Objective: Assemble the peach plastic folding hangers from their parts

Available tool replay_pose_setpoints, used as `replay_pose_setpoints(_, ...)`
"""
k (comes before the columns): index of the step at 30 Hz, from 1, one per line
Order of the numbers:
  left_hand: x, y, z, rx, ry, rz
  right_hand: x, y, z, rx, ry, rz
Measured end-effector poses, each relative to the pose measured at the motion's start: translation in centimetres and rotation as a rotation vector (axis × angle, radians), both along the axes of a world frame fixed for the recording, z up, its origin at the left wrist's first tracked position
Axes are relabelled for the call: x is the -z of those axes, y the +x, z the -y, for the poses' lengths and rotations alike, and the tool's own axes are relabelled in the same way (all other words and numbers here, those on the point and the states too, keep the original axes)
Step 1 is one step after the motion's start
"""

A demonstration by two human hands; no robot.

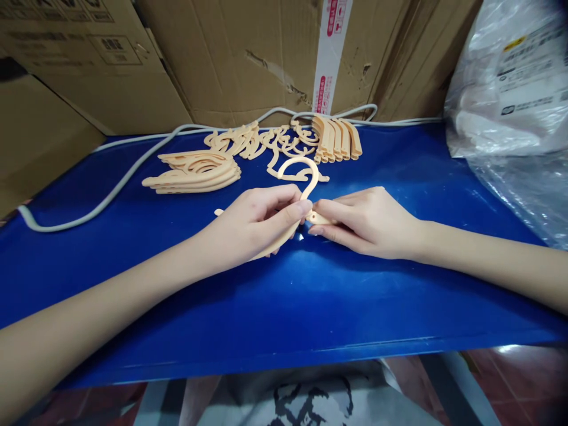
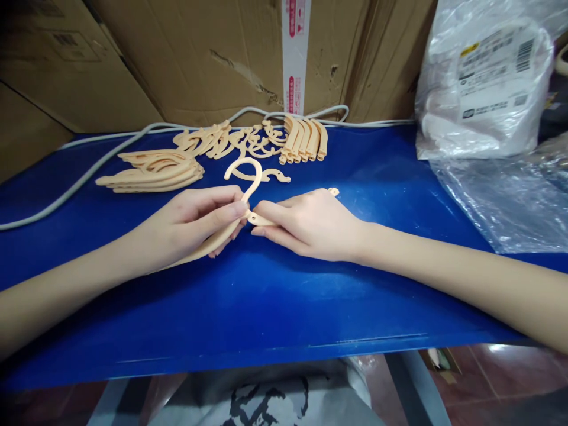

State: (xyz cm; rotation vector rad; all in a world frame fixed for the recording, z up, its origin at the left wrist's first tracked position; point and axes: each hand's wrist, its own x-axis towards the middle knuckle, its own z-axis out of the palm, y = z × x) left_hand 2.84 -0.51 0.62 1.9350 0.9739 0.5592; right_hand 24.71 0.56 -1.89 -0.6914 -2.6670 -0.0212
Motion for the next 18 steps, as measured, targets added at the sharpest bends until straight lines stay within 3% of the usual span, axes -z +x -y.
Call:
replay_pose_setpoints(12,0.37,-0.13,-0.85,0.055,-0.060,0.049,-0.19,0.18,-0.21,0.011,0.098,-0.023)
replay_pose_setpoints(15,0.14,0.24,-0.68,0.014,-0.095,0.074,-0.01,0.31,-0.39,0.020,0.092,-0.014)
replay_pose_setpoints(18,-0.58,0.60,-0.08,-0.063,-0.227,0.057,0.07,0.40,-0.48,0.042,0.097,0.029)
